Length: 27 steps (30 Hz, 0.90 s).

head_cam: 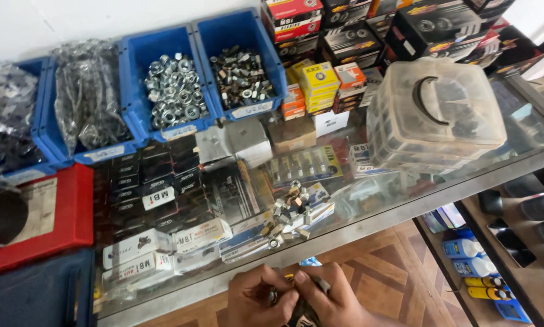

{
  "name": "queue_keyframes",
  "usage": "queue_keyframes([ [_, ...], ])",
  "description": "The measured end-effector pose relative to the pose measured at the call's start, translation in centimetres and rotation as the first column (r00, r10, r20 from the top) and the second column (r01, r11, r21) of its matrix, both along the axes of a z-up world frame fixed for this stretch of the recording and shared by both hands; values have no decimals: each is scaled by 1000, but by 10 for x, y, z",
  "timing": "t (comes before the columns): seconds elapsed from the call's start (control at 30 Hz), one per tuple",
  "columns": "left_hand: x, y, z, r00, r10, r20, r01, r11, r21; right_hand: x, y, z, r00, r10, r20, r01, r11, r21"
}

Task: The person sorts small metal hardware parts, such as nuts and bolts, from blue bins into a clear plastic container. They also handle and arrange several small boxes of bearings on the glass counter surface.

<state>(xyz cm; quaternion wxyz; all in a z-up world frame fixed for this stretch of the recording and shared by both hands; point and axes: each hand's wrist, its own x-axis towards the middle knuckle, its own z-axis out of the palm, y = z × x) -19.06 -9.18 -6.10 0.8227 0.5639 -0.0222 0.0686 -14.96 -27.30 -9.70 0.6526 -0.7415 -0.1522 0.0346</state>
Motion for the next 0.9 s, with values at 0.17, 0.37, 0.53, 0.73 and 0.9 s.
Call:
queue_keyframes([
  [0.17,21,-4,64,982,138,132,-181,895,408,38,-6,34,740,25,-672,136,973,186],
  [0.37,73,38,153,902,16,430,-311,716,625,80,-38,75,994,-112,9,111,989,102],
  [0.53,178,86,207,801,-113,588,-515,370,773,122,-41,88,781,-182,598,372,904,-212],
  [0.73,265,116,216,604,-119,788,-796,-131,590,126,-37,84,807,-163,568,387,872,-299],
  [0.9,184,58,190,899,-322,298,-234,224,946,134,-45,63,706,-190,682,448,866,-223],
])
